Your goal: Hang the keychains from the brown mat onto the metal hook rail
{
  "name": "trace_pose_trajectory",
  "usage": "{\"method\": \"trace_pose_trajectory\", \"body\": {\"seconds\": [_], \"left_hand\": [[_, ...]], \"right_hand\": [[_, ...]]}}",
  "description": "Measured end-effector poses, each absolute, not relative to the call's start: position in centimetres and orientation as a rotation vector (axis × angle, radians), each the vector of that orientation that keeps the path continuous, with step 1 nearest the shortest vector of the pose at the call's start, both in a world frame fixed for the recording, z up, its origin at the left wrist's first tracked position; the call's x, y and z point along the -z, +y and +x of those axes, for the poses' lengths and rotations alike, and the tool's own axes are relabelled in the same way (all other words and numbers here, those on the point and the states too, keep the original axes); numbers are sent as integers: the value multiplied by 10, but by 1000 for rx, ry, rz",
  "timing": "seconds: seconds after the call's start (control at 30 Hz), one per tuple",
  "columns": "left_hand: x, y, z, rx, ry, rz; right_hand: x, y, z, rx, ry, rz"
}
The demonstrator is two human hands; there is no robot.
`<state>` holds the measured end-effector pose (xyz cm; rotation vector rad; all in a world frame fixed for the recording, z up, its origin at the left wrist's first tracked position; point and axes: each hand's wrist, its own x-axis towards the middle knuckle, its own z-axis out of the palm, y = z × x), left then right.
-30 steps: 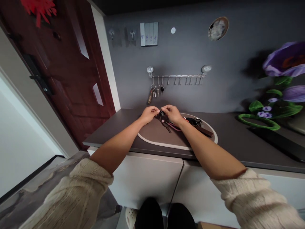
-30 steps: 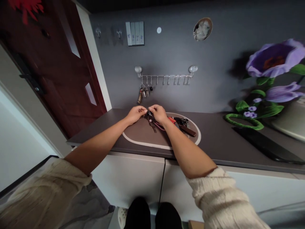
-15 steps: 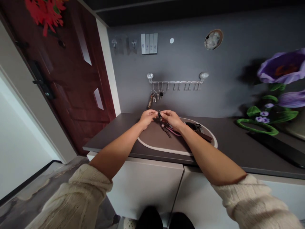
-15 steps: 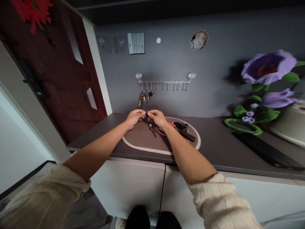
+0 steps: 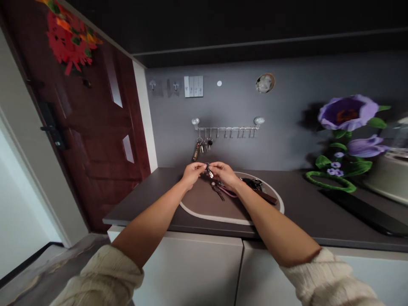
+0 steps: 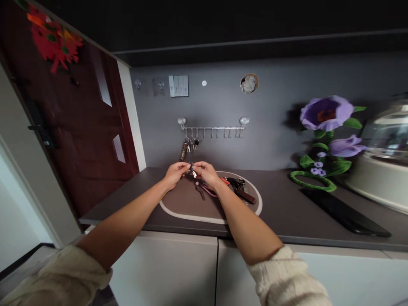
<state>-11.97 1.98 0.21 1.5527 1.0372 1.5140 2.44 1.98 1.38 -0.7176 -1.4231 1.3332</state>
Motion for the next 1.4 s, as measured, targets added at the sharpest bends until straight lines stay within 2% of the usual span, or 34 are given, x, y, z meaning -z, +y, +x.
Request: {"method": "trace_pose_trajectory", "body": {"seconds": [0.7,1.13,1.4], "left_hand": [[-8,14,-113,-1523,913,1450],[0,20,-109,-1498,1042,1531],[2,20,-106,-1469,1084,1551]], "right_hand": [[-26,17,34,-1295,-1321,-585],[-77,56,43,-1230,-1126,-519],[-91,79,28,-1221,-1000,-563]]}}
